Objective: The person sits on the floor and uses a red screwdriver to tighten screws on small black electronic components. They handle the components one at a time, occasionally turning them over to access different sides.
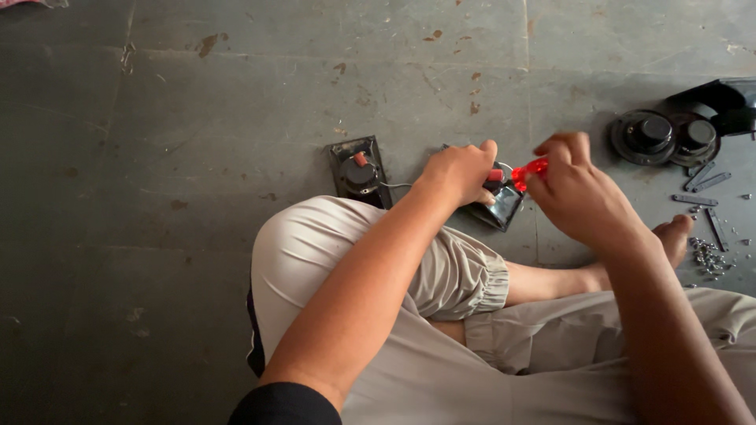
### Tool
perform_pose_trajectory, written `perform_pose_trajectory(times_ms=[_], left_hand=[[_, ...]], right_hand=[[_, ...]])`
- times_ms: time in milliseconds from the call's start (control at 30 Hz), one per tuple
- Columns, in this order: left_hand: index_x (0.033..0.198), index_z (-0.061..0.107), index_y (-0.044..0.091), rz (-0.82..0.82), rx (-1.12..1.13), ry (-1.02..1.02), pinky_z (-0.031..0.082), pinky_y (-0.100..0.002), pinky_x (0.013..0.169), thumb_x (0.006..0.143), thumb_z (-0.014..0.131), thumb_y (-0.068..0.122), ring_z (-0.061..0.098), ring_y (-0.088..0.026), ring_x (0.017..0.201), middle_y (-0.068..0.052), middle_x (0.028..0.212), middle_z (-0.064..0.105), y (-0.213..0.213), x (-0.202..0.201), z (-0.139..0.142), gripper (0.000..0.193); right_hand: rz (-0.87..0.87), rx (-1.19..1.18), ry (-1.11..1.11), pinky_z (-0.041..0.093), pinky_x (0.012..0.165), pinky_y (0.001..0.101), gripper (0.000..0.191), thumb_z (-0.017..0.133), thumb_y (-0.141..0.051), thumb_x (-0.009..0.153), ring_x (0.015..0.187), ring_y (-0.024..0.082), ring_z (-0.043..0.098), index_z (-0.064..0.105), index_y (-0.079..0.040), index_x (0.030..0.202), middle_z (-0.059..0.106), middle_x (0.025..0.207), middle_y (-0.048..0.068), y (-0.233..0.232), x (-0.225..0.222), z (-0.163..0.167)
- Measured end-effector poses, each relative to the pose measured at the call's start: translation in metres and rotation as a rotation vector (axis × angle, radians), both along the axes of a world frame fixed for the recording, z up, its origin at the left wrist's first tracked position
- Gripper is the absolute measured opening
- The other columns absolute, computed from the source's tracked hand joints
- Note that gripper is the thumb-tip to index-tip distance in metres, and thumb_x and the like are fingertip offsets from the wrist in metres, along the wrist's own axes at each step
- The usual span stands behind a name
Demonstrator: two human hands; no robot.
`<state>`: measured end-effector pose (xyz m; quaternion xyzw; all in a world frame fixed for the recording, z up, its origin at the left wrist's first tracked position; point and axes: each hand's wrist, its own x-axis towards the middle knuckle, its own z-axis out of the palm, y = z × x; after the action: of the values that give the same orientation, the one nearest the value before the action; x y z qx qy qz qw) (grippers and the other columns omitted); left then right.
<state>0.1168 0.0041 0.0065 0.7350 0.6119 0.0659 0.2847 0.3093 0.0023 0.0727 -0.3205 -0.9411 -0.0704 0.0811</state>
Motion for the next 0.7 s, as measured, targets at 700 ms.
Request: perform_pose_trajectory(times_ms=[700], left_hand=[[0.113, 0.050, 0.004, -0.002, 0.037, -0.010, 0.058, -0.049, 0.083, 0.068, 0.092, 0.039, 0.071, -0.039, 0.101, -0.019, 0.105, 0.074, 0.001, 0.001, -0.007, 0.071]], right_hand=[[-0.436, -0.524, 0.253, 0.052, 0.086, 0.0492, 0.062, 0.066, -0.039, 0.095, 0.103, 0.045, 0.064, 0.045, 0.003, 0.136, 0.059, 0.118, 0.030, 0.006, 0.005, -0.025]])
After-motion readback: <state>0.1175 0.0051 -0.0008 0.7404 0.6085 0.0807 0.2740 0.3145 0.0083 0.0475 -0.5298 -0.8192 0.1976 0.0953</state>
